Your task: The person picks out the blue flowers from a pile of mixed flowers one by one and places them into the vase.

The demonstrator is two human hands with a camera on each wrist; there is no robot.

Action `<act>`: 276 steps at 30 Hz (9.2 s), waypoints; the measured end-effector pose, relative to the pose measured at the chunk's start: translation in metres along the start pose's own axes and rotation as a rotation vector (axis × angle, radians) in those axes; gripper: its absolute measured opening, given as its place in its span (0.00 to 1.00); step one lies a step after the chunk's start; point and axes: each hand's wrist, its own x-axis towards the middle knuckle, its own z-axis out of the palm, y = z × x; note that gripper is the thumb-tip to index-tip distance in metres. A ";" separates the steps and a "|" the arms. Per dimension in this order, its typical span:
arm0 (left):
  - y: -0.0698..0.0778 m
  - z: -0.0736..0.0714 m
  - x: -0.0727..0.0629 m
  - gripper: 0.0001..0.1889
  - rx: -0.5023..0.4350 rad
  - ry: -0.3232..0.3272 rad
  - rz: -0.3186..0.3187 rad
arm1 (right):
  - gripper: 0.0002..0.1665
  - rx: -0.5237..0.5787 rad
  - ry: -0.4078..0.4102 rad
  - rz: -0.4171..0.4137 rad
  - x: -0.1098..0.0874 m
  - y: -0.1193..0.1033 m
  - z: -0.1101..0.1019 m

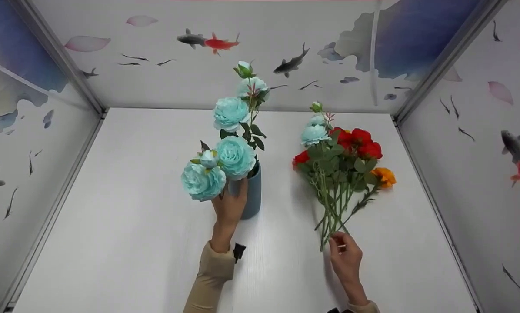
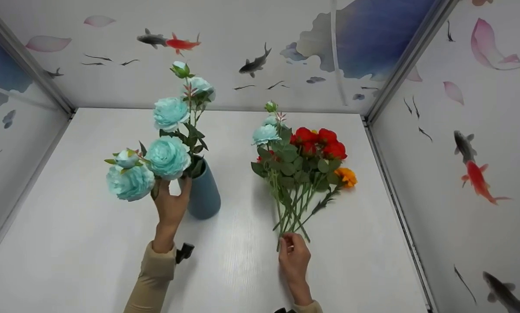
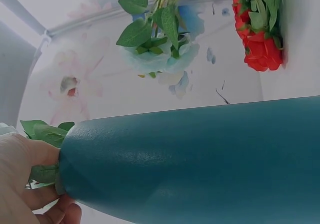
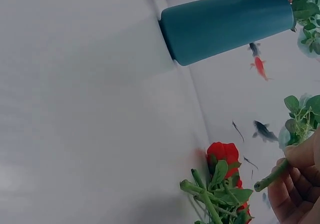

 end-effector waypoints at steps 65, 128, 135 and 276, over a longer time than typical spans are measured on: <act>0.072 0.052 -0.024 0.05 -0.361 -0.472 -0.307 | 0.10 0.106 -0.010 -0.066 0.019 -0.076 0.017; 0.077 0.044 0.032 0.09 -0.346 -0.127 0.153 | 0.08 0.180 -0.053 -0.128 0.015 -0.063 0.014; 0.094 0.039 0.060 0.07 -0.246 0.005 0.261 | 0.08 0.162 -0.066 -0.114 0.014 -0.063 0.013; 0.065 0.007 0.039 0.07 0.341 -0.059 0.061 | 0.28 0.336 -0.273 -0.174 0.118 -0.166 0.103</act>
